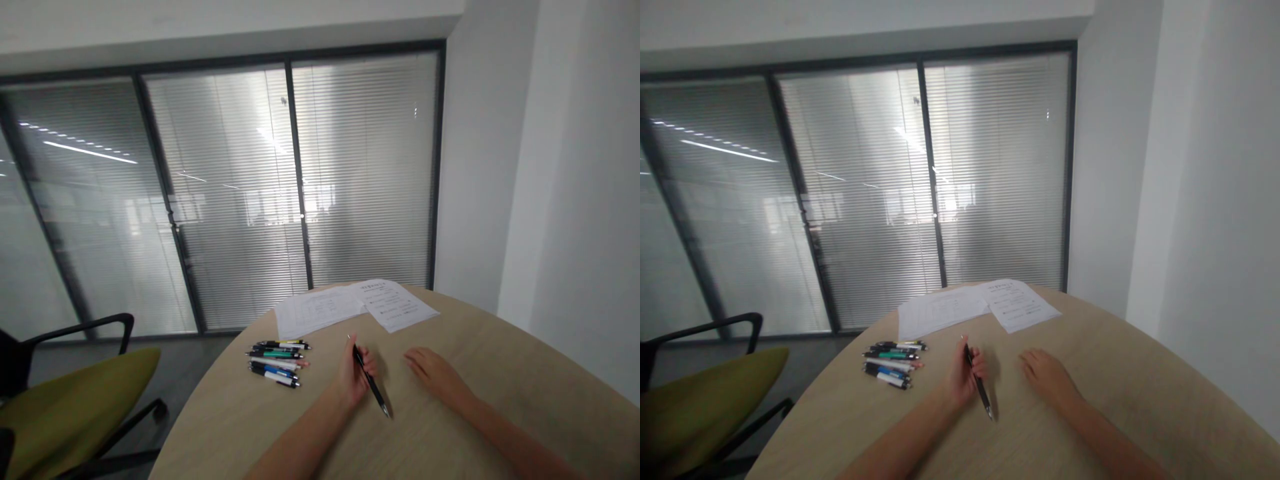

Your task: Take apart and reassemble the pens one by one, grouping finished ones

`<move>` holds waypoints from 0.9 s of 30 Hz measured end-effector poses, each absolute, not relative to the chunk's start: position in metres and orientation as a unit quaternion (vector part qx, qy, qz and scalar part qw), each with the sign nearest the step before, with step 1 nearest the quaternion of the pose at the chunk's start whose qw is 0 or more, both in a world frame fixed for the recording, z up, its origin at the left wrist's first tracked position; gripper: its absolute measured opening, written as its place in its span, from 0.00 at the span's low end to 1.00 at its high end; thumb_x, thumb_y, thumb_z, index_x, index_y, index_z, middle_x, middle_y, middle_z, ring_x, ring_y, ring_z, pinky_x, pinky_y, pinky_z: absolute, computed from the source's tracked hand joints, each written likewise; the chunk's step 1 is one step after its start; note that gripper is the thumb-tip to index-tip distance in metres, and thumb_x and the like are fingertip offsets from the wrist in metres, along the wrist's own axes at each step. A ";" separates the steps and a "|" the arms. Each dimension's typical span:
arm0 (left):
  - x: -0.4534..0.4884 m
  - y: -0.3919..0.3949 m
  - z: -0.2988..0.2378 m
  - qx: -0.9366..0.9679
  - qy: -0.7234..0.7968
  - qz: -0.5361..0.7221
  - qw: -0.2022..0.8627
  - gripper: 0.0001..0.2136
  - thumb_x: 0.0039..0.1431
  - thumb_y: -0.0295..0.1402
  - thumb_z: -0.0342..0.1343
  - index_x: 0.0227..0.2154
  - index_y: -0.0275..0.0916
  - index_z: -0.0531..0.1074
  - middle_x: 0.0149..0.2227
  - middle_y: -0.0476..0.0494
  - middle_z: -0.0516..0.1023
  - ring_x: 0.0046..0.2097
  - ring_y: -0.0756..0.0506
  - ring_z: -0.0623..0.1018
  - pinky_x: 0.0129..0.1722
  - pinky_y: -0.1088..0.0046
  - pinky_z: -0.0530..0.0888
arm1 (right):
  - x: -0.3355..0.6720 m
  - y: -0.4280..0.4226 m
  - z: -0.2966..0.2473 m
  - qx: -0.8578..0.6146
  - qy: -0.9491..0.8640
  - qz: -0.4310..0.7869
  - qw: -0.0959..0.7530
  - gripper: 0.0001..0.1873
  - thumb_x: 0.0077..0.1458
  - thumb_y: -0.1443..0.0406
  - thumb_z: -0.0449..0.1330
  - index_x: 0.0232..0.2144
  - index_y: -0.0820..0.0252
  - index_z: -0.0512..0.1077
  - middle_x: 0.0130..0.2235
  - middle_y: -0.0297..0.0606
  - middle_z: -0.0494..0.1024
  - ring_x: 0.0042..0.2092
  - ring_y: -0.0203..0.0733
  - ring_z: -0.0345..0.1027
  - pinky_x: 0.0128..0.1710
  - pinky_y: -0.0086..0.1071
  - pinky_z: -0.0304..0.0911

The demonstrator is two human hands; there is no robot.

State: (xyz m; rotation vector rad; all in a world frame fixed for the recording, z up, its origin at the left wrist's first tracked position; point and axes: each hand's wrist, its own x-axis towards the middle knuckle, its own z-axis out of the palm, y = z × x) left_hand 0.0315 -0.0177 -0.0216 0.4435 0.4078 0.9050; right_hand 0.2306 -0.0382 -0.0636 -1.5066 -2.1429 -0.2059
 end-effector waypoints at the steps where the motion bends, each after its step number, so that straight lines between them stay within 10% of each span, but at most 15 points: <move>1: 0.033 -0.018 -0.022 0.208 0.204 0.435 0.852 0.20 0.58 0.42 0.43 0.15 0.35 0.61 0.12 0.54 0.56 0.14 0.56 0.58 0.14 0.83 0.57 | 0.228 -0.041 -0.061 -0.538 -0.799 -0.072 0.257 0.16 0.56 0.65 0.43 0.37 0.60 0.71 0.39 0.43 0.74 0.42 0.43 0.66 0.44 0.38 0.59; 13: 0.038 -0.021 -0.025 0.234 0.265 0.474 0.806 0.17 0.60 0.40 0.39 0.27 0.34 0.66 0.22 0.45 0.72 0.23 0.51 0.70 0.24 0.78 0.64 | 0.176 -0.073 -0.043 -0.462 -0.824 0.085 0.315 0.16 0.56 0.59 0.43 0.33 0.56 0.69 0.34 0.37 0.73 0.37 0.40 0.66 0.37 0.30 0.59; 27: 0.040 -0.010 -0.039 0.342 0.314 0.464 0.754 0.15 0.58 0.38 0.44 0.25 0.33 0.69 0.12 0.55 0.61 0.14 0.55 0.58 0.17 0.78 0.54 | 0.188 -0.055 -0.055 -0.592 -0.686 0.138 0.400 0.16 0.52 0.57 0.44 0.26 0.57 0.67 0.28 0.37 0.74 0.31 0.41 0.67 0.31 0.32 0.60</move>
